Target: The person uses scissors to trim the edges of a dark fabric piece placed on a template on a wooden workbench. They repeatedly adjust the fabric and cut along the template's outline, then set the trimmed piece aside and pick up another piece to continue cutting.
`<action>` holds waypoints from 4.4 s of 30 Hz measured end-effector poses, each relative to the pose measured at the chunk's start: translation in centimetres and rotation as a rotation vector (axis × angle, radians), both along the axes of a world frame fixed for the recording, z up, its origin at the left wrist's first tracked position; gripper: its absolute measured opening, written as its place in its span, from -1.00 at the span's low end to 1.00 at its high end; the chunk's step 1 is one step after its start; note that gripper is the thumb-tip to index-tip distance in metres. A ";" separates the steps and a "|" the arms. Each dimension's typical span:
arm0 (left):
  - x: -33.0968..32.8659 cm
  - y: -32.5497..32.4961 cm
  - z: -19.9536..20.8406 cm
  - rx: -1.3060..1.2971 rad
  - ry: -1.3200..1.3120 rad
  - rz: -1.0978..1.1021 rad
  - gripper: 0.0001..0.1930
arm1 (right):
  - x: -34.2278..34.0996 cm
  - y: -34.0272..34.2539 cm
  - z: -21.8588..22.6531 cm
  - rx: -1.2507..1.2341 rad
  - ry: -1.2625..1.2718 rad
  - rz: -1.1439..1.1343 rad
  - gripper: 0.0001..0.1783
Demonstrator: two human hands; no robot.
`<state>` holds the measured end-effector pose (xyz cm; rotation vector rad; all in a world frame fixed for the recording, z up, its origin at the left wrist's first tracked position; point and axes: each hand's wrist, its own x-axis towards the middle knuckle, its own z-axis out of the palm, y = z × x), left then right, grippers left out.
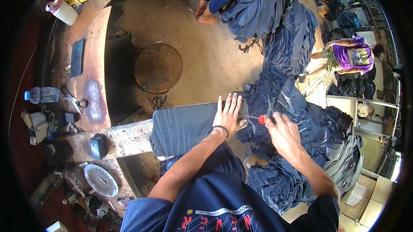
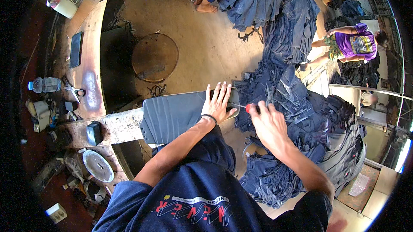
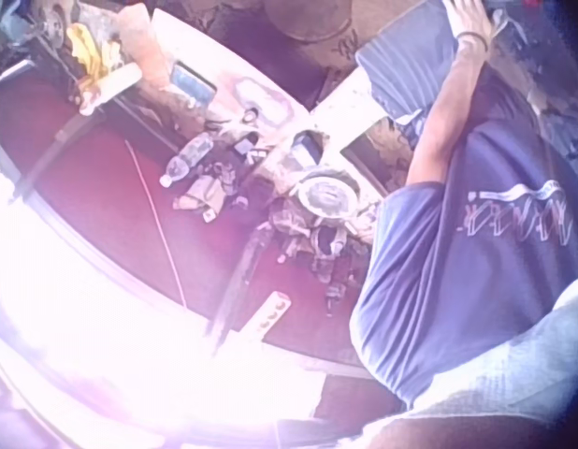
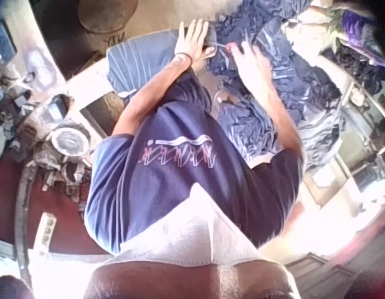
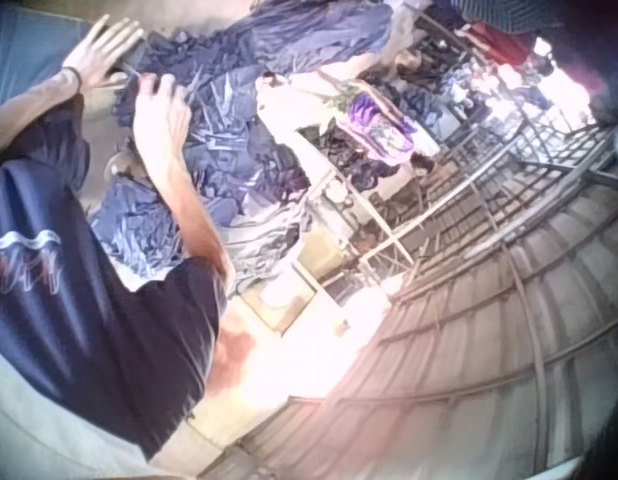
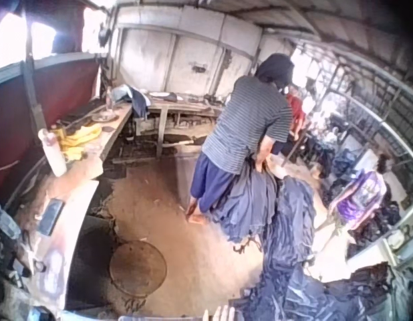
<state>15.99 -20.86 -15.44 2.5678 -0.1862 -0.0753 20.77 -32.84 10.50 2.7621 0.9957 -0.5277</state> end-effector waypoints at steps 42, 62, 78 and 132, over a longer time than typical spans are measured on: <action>0.2 0.2 0.3 0.028 0.010 -0.017 0.04 | 2.8 -0.9 -1.3 0.086 0.409 -0.335 -0.58; 0.0 0.5 2.0 0.190 -0.079 -0.017 0.03 | 2.9 -2.1 -3.5 0.143 0.290 -0.194 -0.55; -0.3 0.5 2.1 0.204 -0.118 -0.013 0.01 | 4.1 -1.3 -4.0 -0.117 0.549 -0.360 -0.41; -29.9 17.5 -1.2 -0.706 0.252 0.894 -0.06 | -13.8 58.9 -22.9 0.726 0.261 0.925 -0.77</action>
